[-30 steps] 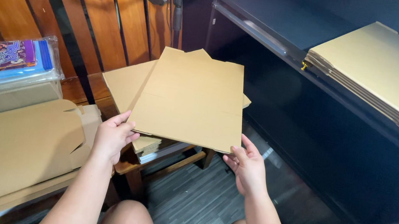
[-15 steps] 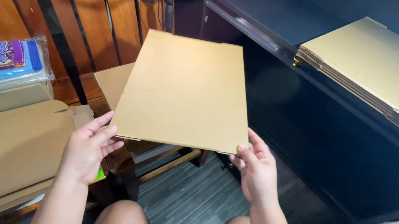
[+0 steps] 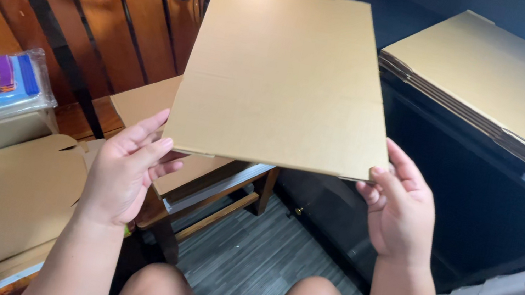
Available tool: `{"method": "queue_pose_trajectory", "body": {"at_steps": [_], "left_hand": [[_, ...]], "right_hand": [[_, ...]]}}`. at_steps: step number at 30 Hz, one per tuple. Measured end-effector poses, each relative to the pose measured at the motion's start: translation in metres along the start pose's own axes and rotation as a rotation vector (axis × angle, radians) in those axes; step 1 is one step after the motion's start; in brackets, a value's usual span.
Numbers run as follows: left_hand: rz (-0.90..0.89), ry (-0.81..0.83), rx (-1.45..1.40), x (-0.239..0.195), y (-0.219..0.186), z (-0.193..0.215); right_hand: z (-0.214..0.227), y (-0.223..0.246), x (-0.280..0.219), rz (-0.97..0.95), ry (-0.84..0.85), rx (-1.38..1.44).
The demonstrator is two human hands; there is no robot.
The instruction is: The person repeatedly picks up flat cardboard pieces from a stack on a small wooden stool and places them onto a black shelf to the right. The hands handle the cardboard directly without tools.
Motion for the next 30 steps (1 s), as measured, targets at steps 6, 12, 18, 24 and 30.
{"method": "queue_pose_trajectory", "body": {"at_steps": [6, 12, 18, 24, 30], "left_hand": [[0.005, 0.15, -0.084, 0.023, -0.002, -0.079], [0.08, 0.173, -0.124, 0.067, 0.037, -0.148], [-0.125, 0.262, 0.155, 0.09, 0.044, -0.213], [-0.168, 0.341, 0.192, 0.11, 0.066, -0.268], [-0.189, 0.327, 0.243, 0.117, 0.07, -0.297]], "right_hand": [[0.03, 0.051, 0.001, 0.076, -0.098, -0.034], [0.055, 0.091, -0.005, 0.099, -0.269, -0.137], [0.093, 0.114, 0.005, 0.24, -0.313, -0.032], [0.131, 0.119, 0.018, 0.291, -0.388, -0.044], [0.123, 0.126, 0.016, 0.315, -0.39, -0.144]]}}
Point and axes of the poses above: each hand's wrist, its own x-axis towards the middle knuckle, its own z-axis out of the back of the hand, y = z × x, the point moved 10 cm from there along x, towards the middle knuckle, and after that the axes turned 7 degrees about -z, right-handed, at the moved point
